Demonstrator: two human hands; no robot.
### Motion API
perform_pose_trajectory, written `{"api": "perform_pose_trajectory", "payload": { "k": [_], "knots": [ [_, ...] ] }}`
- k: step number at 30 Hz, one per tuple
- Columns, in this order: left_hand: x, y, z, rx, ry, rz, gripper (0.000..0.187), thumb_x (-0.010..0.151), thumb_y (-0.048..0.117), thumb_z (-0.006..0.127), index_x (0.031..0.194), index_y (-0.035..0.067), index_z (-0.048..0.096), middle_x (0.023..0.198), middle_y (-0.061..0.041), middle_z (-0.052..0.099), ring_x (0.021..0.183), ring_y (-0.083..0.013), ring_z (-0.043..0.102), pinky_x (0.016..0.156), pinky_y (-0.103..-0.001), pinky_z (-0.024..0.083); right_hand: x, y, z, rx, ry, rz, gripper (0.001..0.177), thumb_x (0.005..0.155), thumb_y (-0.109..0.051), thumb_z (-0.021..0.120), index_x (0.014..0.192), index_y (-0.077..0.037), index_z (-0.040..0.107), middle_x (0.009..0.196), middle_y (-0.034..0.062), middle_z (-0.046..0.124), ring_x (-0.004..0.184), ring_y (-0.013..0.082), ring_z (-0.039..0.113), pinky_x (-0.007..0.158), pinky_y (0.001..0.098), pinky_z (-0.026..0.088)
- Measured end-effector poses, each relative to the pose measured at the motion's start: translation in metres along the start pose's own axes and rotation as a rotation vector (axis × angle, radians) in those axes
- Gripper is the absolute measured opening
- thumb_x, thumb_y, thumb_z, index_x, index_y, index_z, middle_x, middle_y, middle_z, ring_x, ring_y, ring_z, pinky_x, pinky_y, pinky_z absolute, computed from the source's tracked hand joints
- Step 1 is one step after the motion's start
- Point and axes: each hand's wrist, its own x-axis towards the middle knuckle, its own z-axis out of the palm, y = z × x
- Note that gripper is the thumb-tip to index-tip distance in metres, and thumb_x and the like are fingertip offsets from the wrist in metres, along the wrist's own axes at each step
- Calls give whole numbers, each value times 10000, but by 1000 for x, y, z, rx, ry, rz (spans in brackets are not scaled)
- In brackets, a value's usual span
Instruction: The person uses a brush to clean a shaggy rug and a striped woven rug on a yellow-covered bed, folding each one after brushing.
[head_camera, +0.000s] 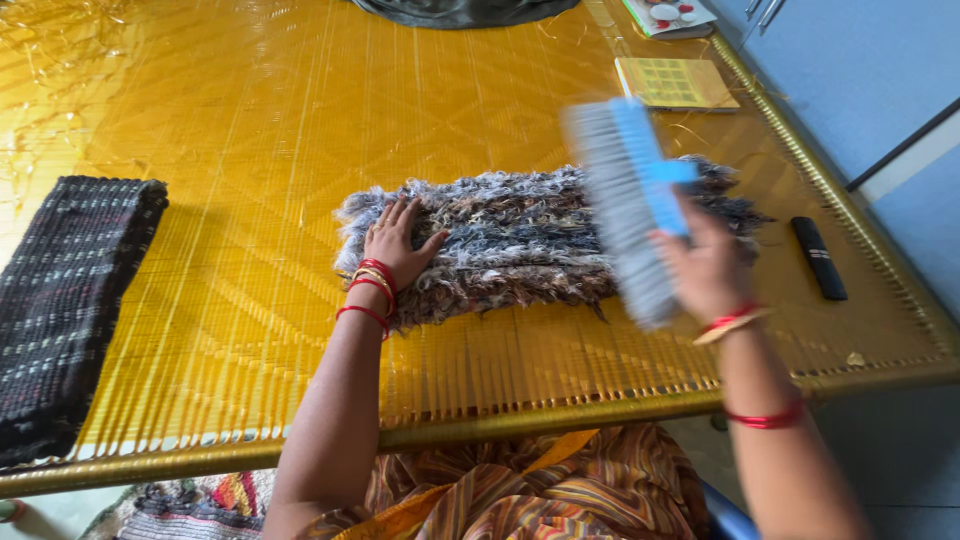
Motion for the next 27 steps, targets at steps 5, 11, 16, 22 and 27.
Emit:
{"api": "perform_pose_trajectory", "payload": {
  "k": [5, 11, 16, 22, 27],
  "knots": [
    [0, -5, 4, -28, 32, 15, 907, 862, 732, 550, 1576, 206, 360, 1670, -83, 293, 1554, -272, 231, 1239, -497, 203, -7, -53, 93, 24, -330, 34, 591, 1001, -151, 648, 1527, -349, 467, 1142, 101, 707, 865, 148, 723, 707, 294, 619],
    [2, -9, 5, -24, 36, 29, 900, 872, 733, 548, 1574, 201, 361, 1658, -92, 298, 1537, -287, 233, 1230, -509, 193, -7, -18, 87, -177, -321, 190, 562, 999, -219, 643, 1526, -337, 487, 1055, 119, 678, 767, 160, 703, 612, 260, 627],
    [2, -8, 4, -14, 49, 36, 899, 877, 736, 539, 1576, 199, 361, 1658, -93, 304, 1541, -288, 232, 1233, -495, 197, -23, 56, 3, -289, -128, 544, 560, 988, -214, 660, 1517, -333, 522, 1246, 72, 736, 869, 234, 701, 722, 367, 581],
    [1, -10, 9, -14, 53, 36, 903, 876, 748, 531, 1575, 199, 373, 1659, -97, 314, 1550, -284, 237, 1245, -475, 197, -32, 63, -89, -603, 154, 524, 556, 993, -135, 711, 1519, -248, 571, 1231, 202, 702, 1033, 310, 702, 892, 436, 544],
    [2, -10, 6, -15, 46, 37, 905, 876, 754, 527, 1570, 195, 367, 1652, -103, 305, 1537, -291, 231, 1231, -478, 191, -22, 32, -69, -618, 153, 175, 578, 989, -96, 725, 1534, -211, 569, 1192, 165, 736, 1066, 281, 697, 916, 408, 559]
  ]
}}
